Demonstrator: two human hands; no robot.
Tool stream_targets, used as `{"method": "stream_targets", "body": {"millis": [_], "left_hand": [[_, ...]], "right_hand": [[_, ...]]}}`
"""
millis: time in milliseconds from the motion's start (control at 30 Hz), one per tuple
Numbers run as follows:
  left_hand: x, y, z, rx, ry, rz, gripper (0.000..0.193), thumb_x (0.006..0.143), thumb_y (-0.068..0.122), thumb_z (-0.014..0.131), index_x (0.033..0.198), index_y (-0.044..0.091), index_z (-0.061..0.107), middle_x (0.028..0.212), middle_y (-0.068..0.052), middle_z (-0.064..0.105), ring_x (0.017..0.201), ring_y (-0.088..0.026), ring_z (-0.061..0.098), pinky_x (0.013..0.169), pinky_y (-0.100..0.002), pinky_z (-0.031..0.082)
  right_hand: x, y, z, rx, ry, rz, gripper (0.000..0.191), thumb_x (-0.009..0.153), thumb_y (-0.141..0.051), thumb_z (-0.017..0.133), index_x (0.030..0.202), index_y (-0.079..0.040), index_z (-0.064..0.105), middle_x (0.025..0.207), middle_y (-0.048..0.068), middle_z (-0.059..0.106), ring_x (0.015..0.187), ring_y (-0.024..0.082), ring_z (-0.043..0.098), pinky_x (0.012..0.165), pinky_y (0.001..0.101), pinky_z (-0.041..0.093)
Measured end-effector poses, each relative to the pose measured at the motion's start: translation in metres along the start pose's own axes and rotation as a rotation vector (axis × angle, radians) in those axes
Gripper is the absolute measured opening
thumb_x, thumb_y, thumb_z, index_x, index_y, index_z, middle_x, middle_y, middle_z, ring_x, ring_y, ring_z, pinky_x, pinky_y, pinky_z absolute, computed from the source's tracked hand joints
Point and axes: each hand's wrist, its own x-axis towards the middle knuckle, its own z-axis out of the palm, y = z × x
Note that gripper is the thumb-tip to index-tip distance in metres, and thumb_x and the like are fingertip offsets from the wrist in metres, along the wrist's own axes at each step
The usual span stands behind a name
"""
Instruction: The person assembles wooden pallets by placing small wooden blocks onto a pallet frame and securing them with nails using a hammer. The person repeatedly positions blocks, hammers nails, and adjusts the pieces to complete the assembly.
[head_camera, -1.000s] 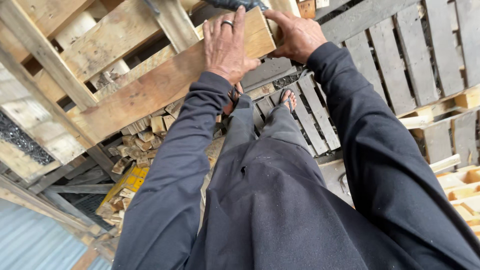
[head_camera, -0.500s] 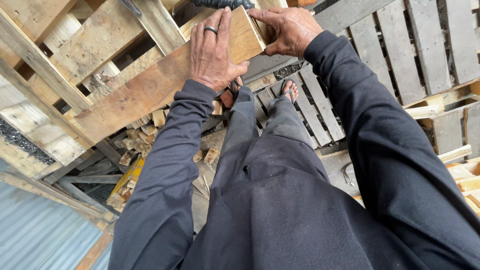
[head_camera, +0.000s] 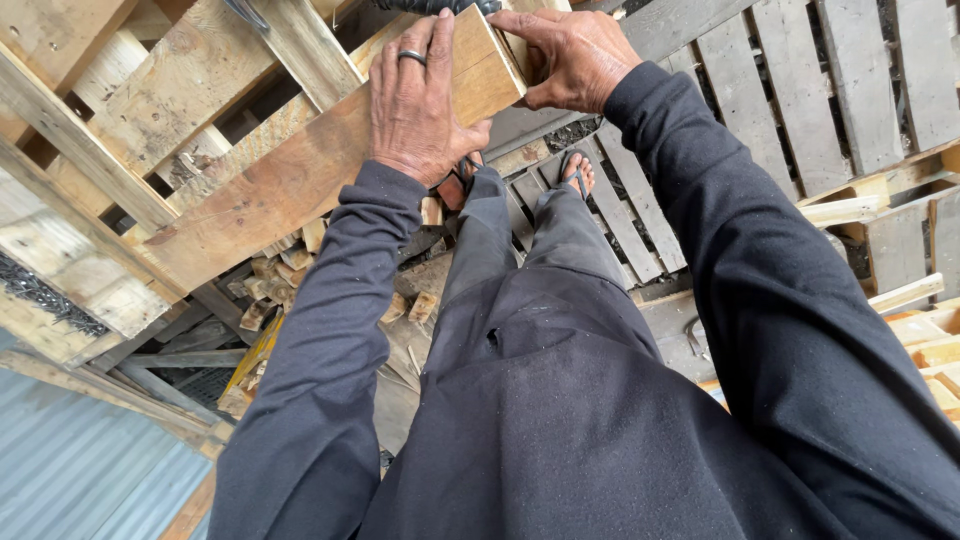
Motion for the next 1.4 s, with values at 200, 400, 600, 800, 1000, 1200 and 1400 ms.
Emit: {"method": "stream_targets", "body": {"millis": [200, 400, 600, 800, 1000, 1200, 1400], "left_hand": [[-0.004, -0.003, 0.01, 0.002, 0.037, 0.026, 0.124, 0.072, 0.045, 0.099, 0.161, 0.003, 0.025, 0.148, -0.015, 0.04, 0.135, -0.034, 0.043, 0.121, -0.053, 0.032], [-0.004, -0.004, 0.013, -0.017, 0.07, 0.018, 0.128, 0.071, 0.046, 0.101, 0.164, 0.005, 0.022, 0.148, -0.012, 0.041, 0.132, -0.032, 0.044, 0.117, -0.052, 0.037], [-0.007, -0.005, 0.018, 0.011, 0.103, 0.017, 0.126, 0.07, 0.049, 0.101, 0.163, 0.007, 0.026, 0.149, -0.011, 0.041, 0.13, -0.032, 0.044, 0.115, -0.053, 0.038], [-0.005, -0.007, 0.024, 0.035, 0.163, 0.071, 0.128, 0.066, 0.049, 0.097, 0.163, 0.004, 0.025, 0.149, -0.014, 0.04, 0.13, -0.035, 0.044, 0.111, -0.054, 0.039], [-0.006, -0.009, 0.028, 0.097, 0.121, 0.034, 0.121, 0.064, 0.047, 0.093, 0.16, 0.005, 0.033, 0.145, -0.016, 0.043, 0.125, -0.037, 0.045, 0.105, -0.056, 0.039], [-0.001, -0.008, 0.018, -0.01, 0.081, 0.054, 0.123, 0.065, 0.046, 0.093, 0.163, 0.0, 0.033, 0.151, -0.018, 0.044, 0.128, -0.038, 0.045, 0.11, -0.056, 0.039], [-0.003, -0.008, 0.029, 0.083, 0.164, 0.096, 0.118, 0.069, 0.052, 0.092, 0.156, -0.001, 0.032, 0.153, -0.02, 0.042, 0.141, -0.041, 0.039, 0.115, -0.057, 0.034]], "right_hand": [[-0.001, -0.002, 0.005, -0.012, 0.069, -0.037, 0.095, 0.07, -0.028, 0.094, 0.156, -0.018, 0.054, 0.115, 0.01, 0.075, 0.089, 0.029, 0.074, 0.077, 0.0384, 0.061], [-0.001, -0.001, 0.003, 0.046, -0.003, 0.012, 0.093, 0.075, -0.028, 0.094, 0.158, -0.017, 0.053, 0.096, 0.01, 0.075, 0.084, 0.027, 0.074, 0.074, 0.0393, 0.059], [0.001, -0.007, 0.0, 0.129, -0.058, 0.044, 0.095, 0.074, -0.018, 0.092, 0.16, -0.014, 0.053, 0.098, 0.013, 0.073, 0.082, 0.026, 0.073, 0.076, 0.0385, 0.06], [0.003, -0.011, -0.003, 0.055, -0.008, 0.004, 0.097, 0.07, -0.018, 0.093, 0.159, -0.013, 0.053, 0.102, 0.014, 0.074, 0.086, 0.028, 0.073, 0.079, 0.039, 0.061], [0.004, -0.01, -0.005, 0.069, -0.111, 0.11, 0.088, 0.075, -0.021, 0.094, 0.154, -0.014, 0.057, 0.093, 0.011, 0.074, 0.079, 0.027, 0.071, 0.071, 0.0403, 0.058], [0.007, -0.007, -0.011, 0.077, -0.014, 0.008, 0.091, 0.07, -0.02, 0.094, 0.153, -0.011, 0.057, 0.09, 0.012, 0.074, 0.079, 0.029, 0.071, 0.07, 0.0402, 0.058], [0.005, -0.002, -0.018, 0.095, -0.015, 0.014, 0.087, 0.075, -0.021, 0.095, 0.153, -0.012, 0.057, 0.097, 0.011, 0.073, 0.083, 0.029, 0.071, 0.072, 0.0412, 0.057]]}}
